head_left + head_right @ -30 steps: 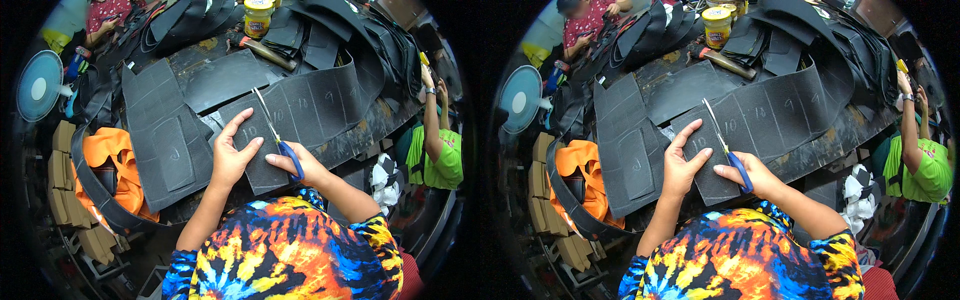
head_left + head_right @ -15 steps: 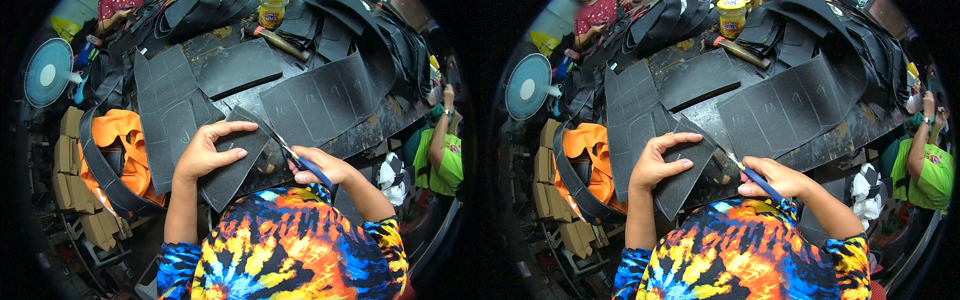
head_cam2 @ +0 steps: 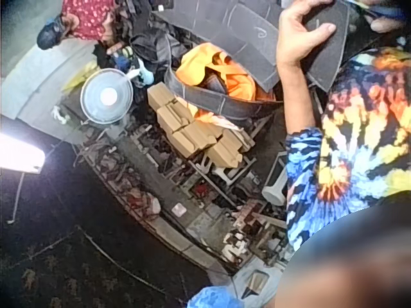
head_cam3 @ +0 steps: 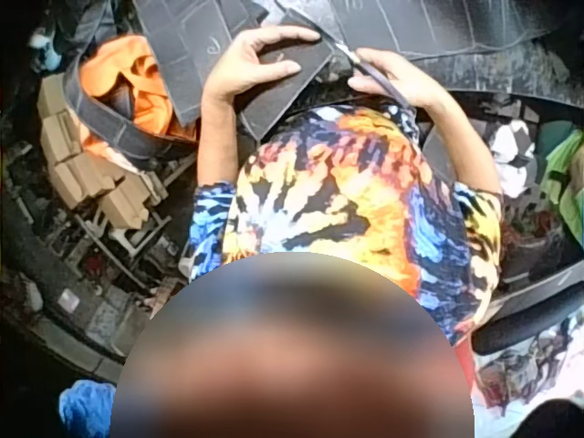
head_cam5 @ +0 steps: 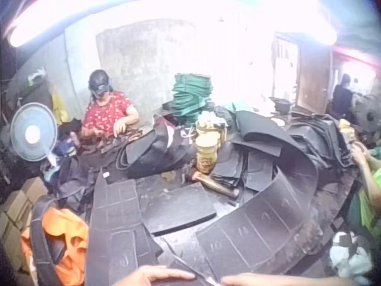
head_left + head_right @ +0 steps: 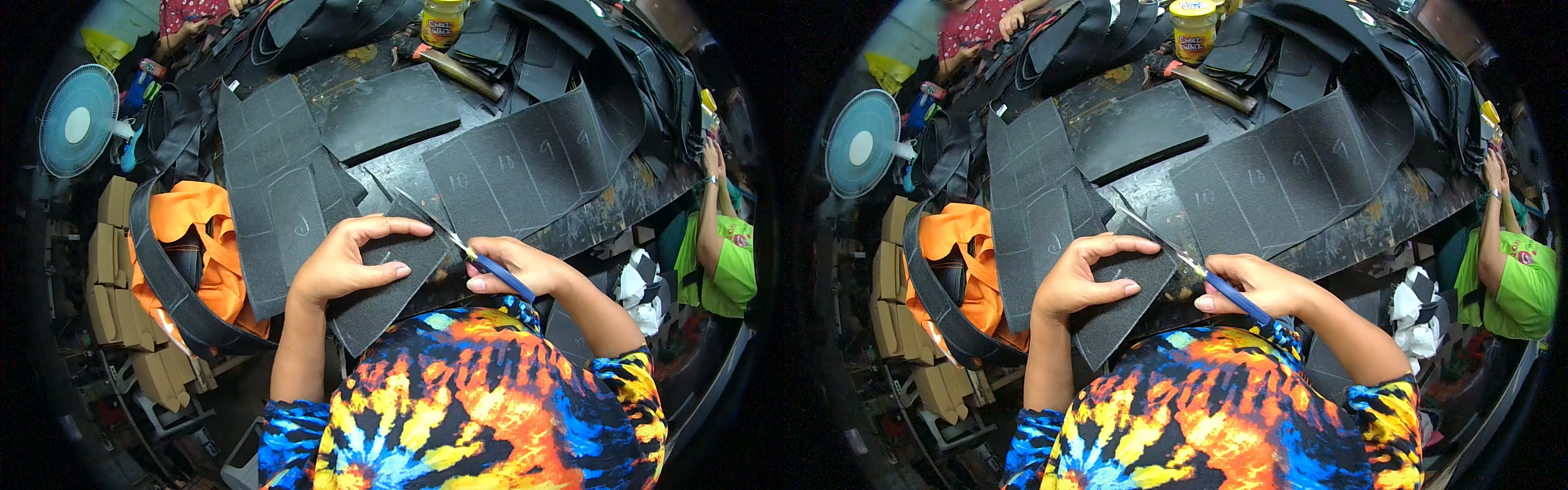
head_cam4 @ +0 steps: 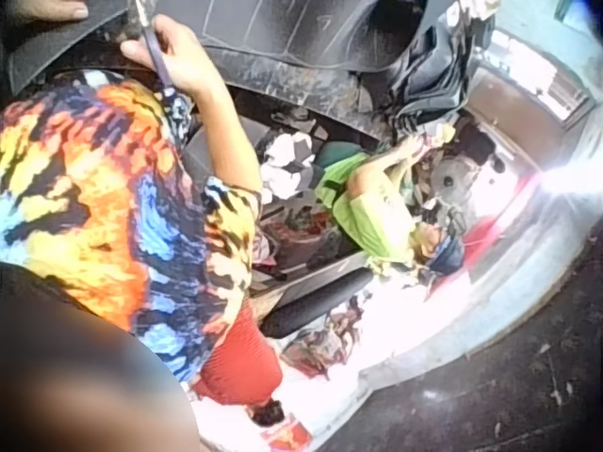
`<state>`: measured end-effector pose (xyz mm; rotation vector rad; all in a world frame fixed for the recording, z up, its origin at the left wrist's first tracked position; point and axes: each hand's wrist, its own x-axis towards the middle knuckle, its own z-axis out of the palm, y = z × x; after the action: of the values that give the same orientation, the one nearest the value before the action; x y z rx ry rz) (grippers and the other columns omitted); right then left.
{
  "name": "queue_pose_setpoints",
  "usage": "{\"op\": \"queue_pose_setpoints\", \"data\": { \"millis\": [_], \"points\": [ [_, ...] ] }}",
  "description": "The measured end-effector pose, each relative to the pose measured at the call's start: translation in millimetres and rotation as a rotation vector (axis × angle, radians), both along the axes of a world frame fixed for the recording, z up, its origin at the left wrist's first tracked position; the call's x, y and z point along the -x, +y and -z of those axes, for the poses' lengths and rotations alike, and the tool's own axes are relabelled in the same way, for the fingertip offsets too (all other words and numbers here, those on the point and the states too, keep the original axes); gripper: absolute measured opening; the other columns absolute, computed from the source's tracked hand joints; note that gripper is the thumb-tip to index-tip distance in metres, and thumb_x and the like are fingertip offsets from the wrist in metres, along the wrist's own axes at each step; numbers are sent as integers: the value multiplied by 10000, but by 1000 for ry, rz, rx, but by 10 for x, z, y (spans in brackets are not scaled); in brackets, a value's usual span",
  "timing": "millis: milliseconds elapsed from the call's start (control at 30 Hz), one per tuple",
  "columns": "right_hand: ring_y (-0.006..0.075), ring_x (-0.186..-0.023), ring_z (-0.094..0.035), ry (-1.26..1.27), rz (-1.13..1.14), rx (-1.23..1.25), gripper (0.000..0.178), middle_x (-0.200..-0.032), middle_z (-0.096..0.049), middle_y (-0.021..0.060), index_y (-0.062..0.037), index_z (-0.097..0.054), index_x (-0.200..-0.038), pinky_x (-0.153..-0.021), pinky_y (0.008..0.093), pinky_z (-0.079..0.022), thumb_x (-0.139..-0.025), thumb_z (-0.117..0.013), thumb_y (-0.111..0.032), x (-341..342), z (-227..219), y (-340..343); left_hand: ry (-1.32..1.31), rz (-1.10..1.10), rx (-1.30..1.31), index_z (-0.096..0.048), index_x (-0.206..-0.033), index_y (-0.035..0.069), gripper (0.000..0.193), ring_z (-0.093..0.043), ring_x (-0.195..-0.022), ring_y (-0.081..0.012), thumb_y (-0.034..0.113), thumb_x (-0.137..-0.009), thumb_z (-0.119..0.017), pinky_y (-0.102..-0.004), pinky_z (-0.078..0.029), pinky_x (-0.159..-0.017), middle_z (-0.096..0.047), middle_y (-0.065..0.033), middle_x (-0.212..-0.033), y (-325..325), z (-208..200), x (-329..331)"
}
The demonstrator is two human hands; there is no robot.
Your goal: The person uses scissors to cut a large black fabric sheet along pre-drawn chalk lines on a work table. They repeatedly reposition and lift sections of the fabric to follow the marked outlines, separating cut pieces from the main sheet.
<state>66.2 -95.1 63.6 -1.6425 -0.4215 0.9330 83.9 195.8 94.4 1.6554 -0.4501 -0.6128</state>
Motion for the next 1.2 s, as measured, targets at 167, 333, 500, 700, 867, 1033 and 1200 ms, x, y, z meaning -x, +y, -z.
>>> {"op": "queue_pose_setpoints", "data": {
  "millis": [167,333,500,700,867,1033,1200],
  "points": [
    [15,-689,-458,127,16,-3,275,-739,-535,-72,-50,-589,-831,-576,221,-375,-885,-761,-258,-12,55,18,-61,28,20,-676,-1217,33,447,-619,-1071,-173,99,-784,-763,-314,-447,-981,-692,-85,-1134,44,-33,5],
    [-5,-647,-430,153,59,1,220,-692,-505,-102,-53,-602,-786,-548,203,-345,-871,-771,-166,3,68,-45,-75,76,-7,-683,-1198,11,457,-603,-1135,-207,195,-785,-755,-338,-405,-1038,-684,-88,-1195,79,55,36],
    [22,-618,-488,191,192,54,268,-676,-530,-62,-63,-569,-767,-543,208,-398,-859,-778,-203,48,41,-145,-315,-272,47,-609,-1289,15,456,-504,-1306,-218,105,-844,-647,-358,-332,-1135,-604,-108,-1327,270,69,-163],
    [56,-601,-541,204,340,-12,281,-678,-560,-25,-68,-574,-809,-552,216,-434,-866,-771,-261,146,62,-371,-252,-950,66,-520,-1346,4,481,-615,-1045,-169,-40,-876,-611,-278,-516,-904,-602,-126,-1217,1110,-183,-473],
    [59,-609,-545,237,360,-36,272,-687,-565,-22,-65,-577,-817,-565,212,-439,-869,-764,-256,211,120,-435,-187,-900,-28,-542,-1330,15,477,-616,-1032,-170,-40,-864,-624,-276,-516,-897,-593,-126,-1218,1348,-67,-378],
    [69,-606,-544,222,326,-53,275,-686,-566,-11,-60,-575,-816,-564,219,-440,-859,-763,-256,206,130,-403,-218,-878,-53,-553,-1325,17,470,-550,-1129,-168,-36,-863,-623,-268,-439,-980,-568,-100,-1256,1051,96,-483],
    [93,-594,-548,213,327,-62,280,-669,-577,19,-49,-569,-809,-561,237,-442,-853,-745,-263,225,149,-412,-295,-758,19,-578,-1273,14,421,-574,-1090,-156,-24,-857,-629,-269,-439,-975,-589,-91,-1222,923,62,-878]
  ]
}}
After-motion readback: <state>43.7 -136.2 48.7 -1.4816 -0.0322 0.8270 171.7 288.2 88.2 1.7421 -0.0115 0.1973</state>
